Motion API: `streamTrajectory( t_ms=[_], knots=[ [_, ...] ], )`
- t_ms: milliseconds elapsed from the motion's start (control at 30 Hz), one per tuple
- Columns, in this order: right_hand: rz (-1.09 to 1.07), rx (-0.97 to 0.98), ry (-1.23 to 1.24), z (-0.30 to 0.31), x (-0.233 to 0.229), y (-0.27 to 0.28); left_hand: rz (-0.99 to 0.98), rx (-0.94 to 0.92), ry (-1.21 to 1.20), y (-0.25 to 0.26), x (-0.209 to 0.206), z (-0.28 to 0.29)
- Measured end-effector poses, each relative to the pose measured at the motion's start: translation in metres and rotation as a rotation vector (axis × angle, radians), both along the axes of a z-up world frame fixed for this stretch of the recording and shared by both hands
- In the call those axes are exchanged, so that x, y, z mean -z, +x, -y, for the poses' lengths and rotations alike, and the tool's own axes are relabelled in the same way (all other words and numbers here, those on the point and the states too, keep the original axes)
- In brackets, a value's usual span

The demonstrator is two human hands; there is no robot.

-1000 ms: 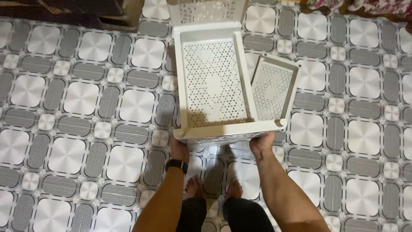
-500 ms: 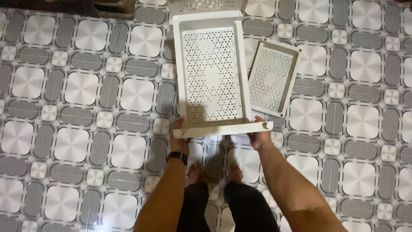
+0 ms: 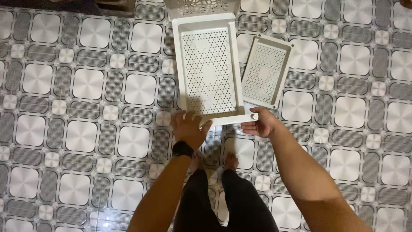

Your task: The person assembles a white plastic crate by hand. They place a perforated tray on the floor, attach side panels, and then stack the assembled crate onto other crates.

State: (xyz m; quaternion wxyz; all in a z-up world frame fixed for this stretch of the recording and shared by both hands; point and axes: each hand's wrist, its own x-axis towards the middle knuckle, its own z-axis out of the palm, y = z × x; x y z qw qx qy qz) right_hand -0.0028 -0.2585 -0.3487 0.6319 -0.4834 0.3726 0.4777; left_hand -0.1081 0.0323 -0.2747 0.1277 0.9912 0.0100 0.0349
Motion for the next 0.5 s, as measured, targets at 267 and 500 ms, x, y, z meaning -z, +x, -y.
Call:
streamTrajectory(
  t_ms=[267,500],
  knots=[
    [-0.037,-0.080,-0.039,0.019,0.052,0.012,-0.044,0.079,0.257,0.006,-0.013,0.008],
    [-0.025,0.049,-0.042,0.021,0.107,0.012,-0.329,0.242,-0.027,0.023,0.005,0.043]
  ],
)
